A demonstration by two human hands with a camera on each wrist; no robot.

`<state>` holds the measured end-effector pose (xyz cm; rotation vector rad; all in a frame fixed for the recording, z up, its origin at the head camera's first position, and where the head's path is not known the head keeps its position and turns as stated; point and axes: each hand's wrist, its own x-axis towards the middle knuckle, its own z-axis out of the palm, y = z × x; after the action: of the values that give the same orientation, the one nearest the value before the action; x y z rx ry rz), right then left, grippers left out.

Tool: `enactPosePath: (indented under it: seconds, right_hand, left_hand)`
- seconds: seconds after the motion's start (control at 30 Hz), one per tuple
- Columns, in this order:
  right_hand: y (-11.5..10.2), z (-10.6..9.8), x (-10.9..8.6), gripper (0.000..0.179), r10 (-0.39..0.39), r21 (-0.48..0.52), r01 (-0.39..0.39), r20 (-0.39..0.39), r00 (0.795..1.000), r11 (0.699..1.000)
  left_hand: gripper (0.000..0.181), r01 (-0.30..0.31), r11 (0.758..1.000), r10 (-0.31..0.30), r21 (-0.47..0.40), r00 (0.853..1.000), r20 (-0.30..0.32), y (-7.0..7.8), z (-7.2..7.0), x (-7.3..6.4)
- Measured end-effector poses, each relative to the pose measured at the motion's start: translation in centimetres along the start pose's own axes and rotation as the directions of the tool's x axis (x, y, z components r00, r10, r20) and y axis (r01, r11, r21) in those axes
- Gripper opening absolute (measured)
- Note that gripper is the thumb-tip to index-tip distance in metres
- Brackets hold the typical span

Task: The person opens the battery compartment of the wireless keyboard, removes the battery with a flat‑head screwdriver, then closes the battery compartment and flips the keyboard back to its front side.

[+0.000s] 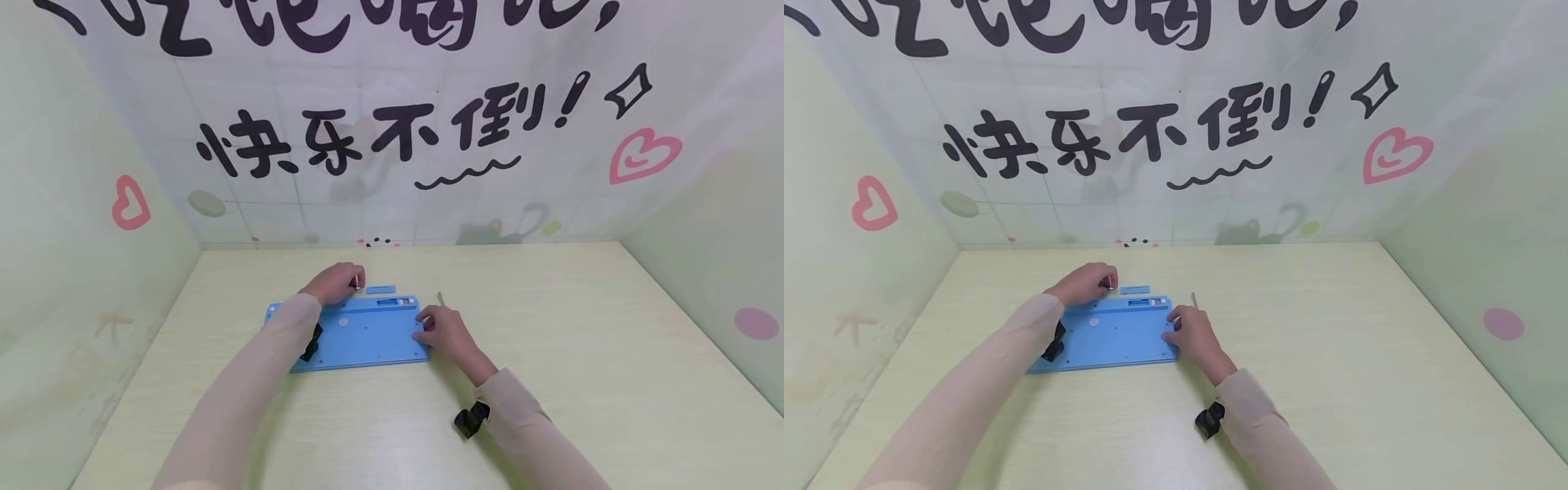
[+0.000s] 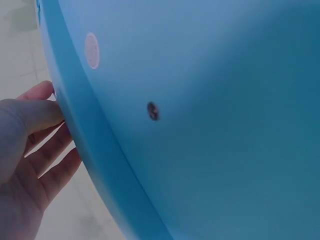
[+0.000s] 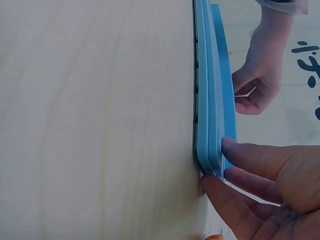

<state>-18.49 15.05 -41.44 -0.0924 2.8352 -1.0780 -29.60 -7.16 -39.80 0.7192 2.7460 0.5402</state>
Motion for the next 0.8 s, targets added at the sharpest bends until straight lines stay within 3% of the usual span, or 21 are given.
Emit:
enactPosePath:
  seconds: [0.33,0.8]
  right_hand:
    - [0.06,0.0,-0.01,0.029,-0.004,0.005,0.004,0.0,1.0,1.0]
    - [0.0,-0.08,-0.01,0.029,-0.003,0.003,0.003,0.007,1.0,1.0]
  left_hand:
    - [0.015,0.04,0.999,-0.039,-0.02,0.999,0.011,-0.09,0.21,-0.19]
    - [0.016,0.035,0.999,-0.035,-0.013,0.999,0.02,-0.15,0.2,-0.45]
